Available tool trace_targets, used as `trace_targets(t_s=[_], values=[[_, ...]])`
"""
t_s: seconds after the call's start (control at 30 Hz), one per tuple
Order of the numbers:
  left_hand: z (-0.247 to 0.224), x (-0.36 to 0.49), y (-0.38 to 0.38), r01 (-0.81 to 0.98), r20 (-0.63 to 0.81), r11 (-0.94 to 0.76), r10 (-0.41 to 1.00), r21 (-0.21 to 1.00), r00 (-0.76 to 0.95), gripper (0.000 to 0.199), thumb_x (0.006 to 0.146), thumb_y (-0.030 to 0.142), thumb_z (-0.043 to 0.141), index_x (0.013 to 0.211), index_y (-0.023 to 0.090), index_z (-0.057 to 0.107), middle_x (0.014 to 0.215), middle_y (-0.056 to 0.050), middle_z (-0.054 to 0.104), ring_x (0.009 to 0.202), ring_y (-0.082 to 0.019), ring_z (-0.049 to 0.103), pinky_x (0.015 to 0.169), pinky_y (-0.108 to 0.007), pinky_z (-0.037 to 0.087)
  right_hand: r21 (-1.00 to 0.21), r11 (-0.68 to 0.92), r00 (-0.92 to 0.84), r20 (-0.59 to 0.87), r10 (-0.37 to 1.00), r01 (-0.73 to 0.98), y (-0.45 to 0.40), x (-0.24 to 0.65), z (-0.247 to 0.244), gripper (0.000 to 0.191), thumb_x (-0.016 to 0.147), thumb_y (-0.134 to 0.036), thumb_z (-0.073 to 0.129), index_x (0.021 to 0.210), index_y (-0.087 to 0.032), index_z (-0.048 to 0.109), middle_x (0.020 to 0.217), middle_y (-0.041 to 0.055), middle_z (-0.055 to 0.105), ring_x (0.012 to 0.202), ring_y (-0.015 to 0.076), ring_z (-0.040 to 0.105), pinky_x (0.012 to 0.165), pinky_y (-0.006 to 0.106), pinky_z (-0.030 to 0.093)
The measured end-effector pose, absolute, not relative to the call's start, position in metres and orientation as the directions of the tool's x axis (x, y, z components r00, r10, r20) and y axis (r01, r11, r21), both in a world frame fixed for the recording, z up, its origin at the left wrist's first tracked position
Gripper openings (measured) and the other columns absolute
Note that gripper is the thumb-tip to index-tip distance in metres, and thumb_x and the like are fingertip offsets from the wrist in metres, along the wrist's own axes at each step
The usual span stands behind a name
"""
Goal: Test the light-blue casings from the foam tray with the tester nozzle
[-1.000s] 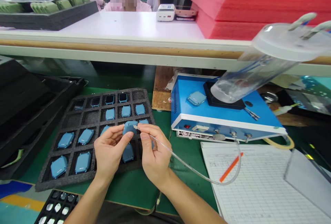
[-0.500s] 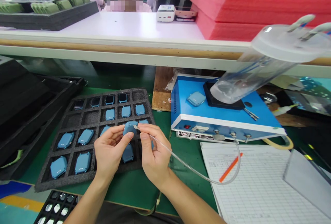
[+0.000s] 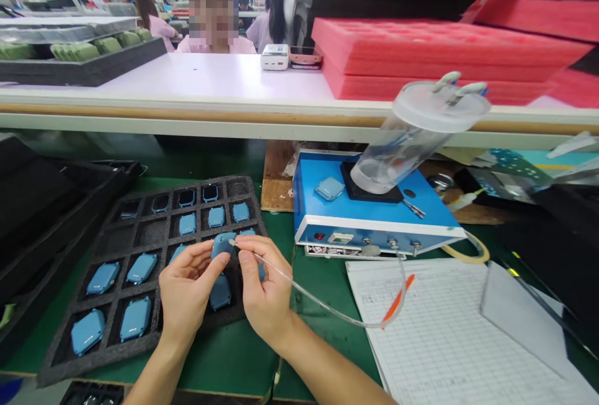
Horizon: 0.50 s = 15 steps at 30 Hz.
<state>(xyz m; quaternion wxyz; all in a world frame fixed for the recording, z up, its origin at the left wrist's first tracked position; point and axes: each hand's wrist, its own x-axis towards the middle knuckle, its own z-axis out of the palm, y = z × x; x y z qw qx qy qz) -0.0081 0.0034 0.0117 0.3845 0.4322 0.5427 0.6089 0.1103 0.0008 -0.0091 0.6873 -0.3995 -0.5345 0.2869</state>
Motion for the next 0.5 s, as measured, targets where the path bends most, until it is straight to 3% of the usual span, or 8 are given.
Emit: trace_targets(t_s=[0.5], values=[[0.0074,-0.0101,0.0102,0.039,0.126,-0.12,0.922,0.992,-0.367,0.035,0.065,0.031,0.09,0.094,0.016,0.078,0.088,-0.007,0.082,0.077,-0.019,0.078,0.076,-0.024,0.064,-0.839,0.544,0.291,0.52,0.803,0.0,0.0077,0.1081,-0.0018,0.016,0.1,-0.022,0.057,0.102,-0.022,0.072,0.101,0.0081,0.074,0.097,0.0195,0.073,0.085,0.034,0.061]])
